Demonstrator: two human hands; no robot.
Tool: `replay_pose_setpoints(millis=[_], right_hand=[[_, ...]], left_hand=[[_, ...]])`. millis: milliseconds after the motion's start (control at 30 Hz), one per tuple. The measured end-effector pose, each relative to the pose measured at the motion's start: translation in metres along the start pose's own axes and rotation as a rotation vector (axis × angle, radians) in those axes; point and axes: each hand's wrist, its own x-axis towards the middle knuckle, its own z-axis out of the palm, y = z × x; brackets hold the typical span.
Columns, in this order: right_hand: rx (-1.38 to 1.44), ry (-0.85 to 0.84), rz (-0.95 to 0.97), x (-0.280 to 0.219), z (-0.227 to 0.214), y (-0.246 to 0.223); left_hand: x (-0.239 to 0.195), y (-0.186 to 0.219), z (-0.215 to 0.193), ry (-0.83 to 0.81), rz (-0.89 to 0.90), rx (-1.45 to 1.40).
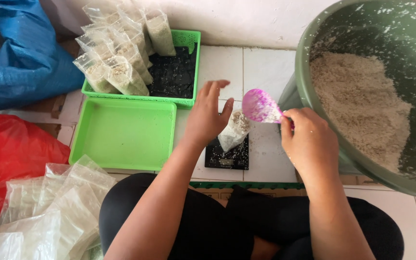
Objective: The person scoops a granular material from a large green basin into small clear plastic bags using a pink scoop. Each filled bag is placed on a digital scale to check the weight, then moved to a green tray. The process is repeated for multiple bags.
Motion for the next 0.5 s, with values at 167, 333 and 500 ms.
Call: replay_pose_setpoints(millis=[167,333,500], right_hand=[[0.21,0.079,0.004,0.008,-0.025,0.016],[0.265,-0.019,0.269,0.005,-0.085,0.069],[0.187,-0.131,0.463,-0.002,-0.075,0.141]], left_hand=[[0.001,0.009,0.006,0.216,0.33,-0.038],[-0.011,0.027,-0.013,0.002,0.494,-0.108],[-0.023,0.051,-0.015,-0.09,0.617,-0.126]])
